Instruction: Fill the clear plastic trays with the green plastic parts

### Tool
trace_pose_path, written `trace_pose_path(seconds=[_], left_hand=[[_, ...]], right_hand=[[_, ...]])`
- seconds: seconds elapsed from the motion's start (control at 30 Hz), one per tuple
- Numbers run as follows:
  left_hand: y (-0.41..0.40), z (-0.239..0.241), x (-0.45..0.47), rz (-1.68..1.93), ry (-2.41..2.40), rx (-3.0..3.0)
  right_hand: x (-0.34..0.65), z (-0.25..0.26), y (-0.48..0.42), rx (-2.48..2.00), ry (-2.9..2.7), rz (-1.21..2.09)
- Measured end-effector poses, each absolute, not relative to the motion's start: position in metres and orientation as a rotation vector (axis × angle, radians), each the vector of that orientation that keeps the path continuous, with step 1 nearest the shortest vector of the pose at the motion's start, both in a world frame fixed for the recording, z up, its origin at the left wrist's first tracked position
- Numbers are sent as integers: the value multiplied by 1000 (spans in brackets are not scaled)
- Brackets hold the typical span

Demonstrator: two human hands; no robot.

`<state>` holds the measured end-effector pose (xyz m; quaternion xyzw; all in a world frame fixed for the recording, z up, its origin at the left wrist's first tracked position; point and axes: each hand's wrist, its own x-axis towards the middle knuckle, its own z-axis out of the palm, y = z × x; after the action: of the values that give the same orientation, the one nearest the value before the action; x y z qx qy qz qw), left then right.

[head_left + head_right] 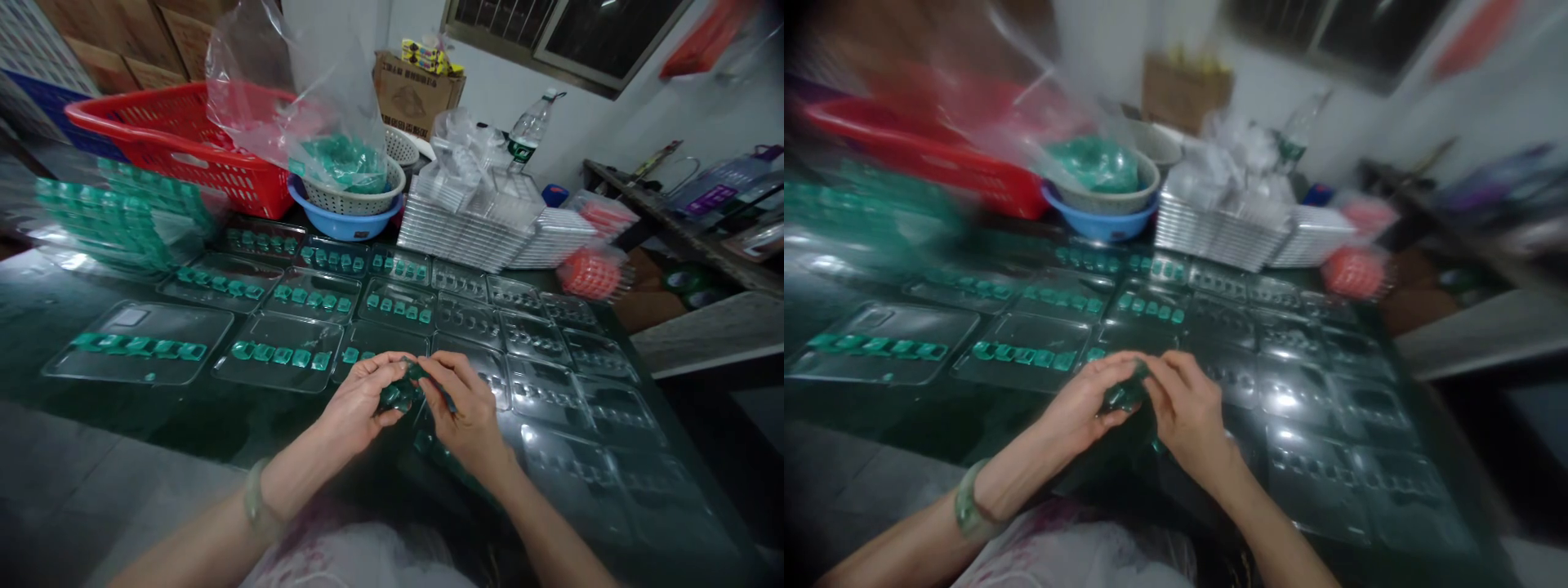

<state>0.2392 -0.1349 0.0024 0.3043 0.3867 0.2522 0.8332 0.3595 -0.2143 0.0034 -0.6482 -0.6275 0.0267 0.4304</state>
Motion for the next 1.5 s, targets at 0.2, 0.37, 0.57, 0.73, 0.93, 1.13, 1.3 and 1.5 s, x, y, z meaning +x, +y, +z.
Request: trace_pose_path(seconds=[0.2, 0.37, 0.57, 0.73, 0.93, 1.13, 1.3, 1.5], left_hand=[[-136, -4, 244, 540, 795, 641], [-138, -7, 243, 498, 813, 744], [-138, -10, 244, 459, 764, 845], [-129, -22, 245, 457, 825, 844], [-103, 0, 228, 625, 787, 874], [-138, 21, 223, 179, 661, 1004], [-151, 12, 222, 188, 679, 1006], [-149, 14, 222, 110, 663, 741]], right_hand=[[357, -5, -217, -1710, -1599, -142], [366, 7, -217, -1724, -1688, 176], [368, 5, -217, -1717, -1748, 271], [367, 8, -223, -1673, -1722, 534], [376, 16, -241, -1406, -1333, 1161], [380, 7, -235, -1352, -910, 1206], [376, 1, -234, -1392, -848, 1205], [372, 7, -238, -1452, -907, 1302]])
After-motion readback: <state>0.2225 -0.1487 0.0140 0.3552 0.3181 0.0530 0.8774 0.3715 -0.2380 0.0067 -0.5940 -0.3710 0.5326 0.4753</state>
